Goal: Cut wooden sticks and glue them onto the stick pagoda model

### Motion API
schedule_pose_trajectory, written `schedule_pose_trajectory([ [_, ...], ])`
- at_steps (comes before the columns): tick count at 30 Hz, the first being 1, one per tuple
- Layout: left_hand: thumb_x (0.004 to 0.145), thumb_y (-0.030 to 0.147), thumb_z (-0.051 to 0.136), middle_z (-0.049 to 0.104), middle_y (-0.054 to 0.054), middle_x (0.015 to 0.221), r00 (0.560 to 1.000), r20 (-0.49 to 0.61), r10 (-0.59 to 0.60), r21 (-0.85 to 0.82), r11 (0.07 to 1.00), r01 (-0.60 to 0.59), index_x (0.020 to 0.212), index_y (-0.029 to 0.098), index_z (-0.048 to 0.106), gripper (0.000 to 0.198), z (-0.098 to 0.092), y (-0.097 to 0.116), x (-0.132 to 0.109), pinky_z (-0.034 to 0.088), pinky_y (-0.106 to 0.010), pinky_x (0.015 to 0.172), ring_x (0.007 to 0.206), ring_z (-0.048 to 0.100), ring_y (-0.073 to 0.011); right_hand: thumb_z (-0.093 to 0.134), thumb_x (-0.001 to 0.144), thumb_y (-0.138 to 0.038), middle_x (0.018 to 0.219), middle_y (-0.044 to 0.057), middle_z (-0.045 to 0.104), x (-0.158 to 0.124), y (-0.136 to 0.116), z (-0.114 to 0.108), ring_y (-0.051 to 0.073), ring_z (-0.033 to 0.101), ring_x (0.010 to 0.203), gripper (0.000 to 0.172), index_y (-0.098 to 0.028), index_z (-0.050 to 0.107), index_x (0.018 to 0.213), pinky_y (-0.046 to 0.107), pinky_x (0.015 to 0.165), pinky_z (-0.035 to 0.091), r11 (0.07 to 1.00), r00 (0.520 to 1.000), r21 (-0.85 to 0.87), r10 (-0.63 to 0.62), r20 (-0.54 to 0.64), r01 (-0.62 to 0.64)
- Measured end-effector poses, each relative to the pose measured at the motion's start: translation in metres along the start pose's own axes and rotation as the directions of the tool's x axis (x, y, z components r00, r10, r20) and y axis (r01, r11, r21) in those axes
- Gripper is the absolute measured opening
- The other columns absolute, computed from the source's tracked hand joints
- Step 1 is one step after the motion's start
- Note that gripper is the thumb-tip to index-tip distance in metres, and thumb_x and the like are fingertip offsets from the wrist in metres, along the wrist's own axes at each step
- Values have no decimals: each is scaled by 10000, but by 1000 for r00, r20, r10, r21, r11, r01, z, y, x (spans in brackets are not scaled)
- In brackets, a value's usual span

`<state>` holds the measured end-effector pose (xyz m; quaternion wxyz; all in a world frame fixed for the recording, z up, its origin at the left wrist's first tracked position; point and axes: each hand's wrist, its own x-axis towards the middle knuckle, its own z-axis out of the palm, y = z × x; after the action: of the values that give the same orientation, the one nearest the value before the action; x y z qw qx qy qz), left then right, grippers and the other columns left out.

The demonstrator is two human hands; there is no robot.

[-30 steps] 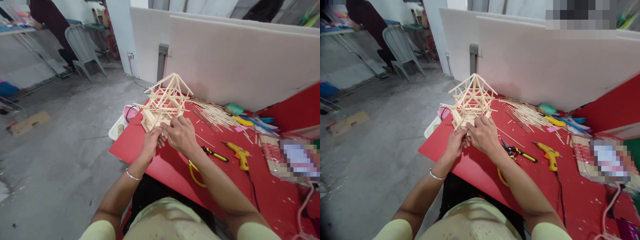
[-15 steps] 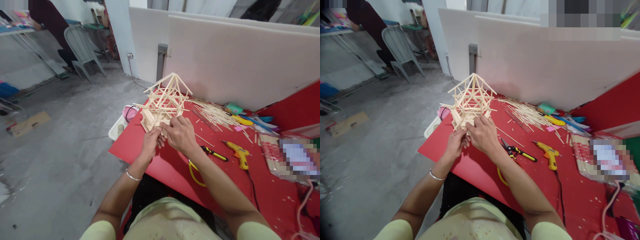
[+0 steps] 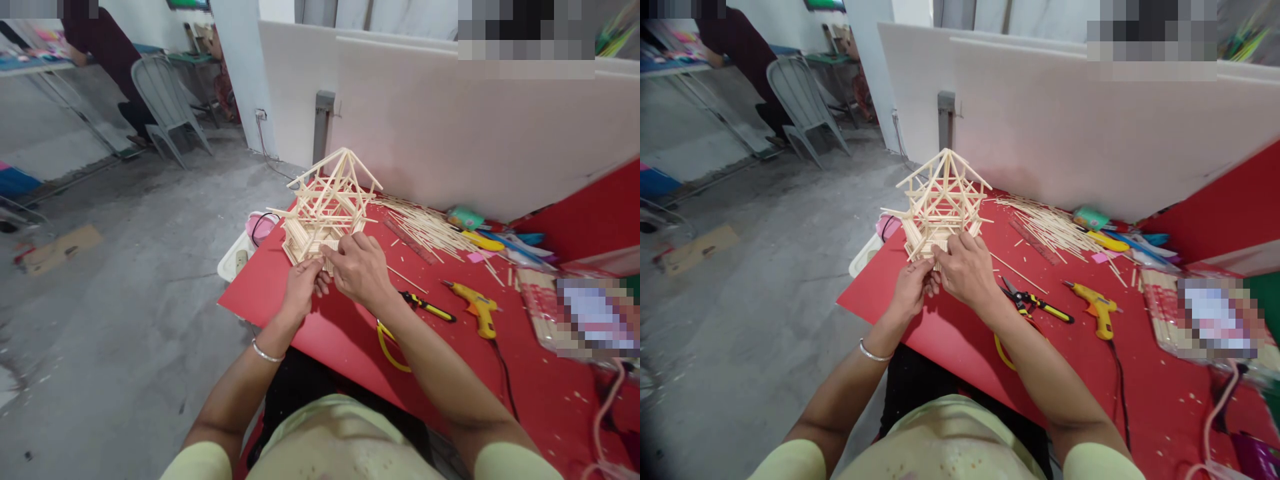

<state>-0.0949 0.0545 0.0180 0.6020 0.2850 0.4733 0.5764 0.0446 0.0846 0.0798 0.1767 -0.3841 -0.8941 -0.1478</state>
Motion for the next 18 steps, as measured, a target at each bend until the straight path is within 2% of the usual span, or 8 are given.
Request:
schedule_pose_trajectory([
  [18, 789, 511, 659, 633, -24, 593, 1000, 1, 4, 23, 1000, -4, 720, 126, 621, 393, -7, -6, -1, 335, -189, 353, 393, 548, -91, 491, 917, -287, 910, 101, 575, 0, -3, -1, 246, 413, 892, 346, -212, 665, 1206, 367, 744, 250, 1000, 1000, 9, -2, 5, 2],
])
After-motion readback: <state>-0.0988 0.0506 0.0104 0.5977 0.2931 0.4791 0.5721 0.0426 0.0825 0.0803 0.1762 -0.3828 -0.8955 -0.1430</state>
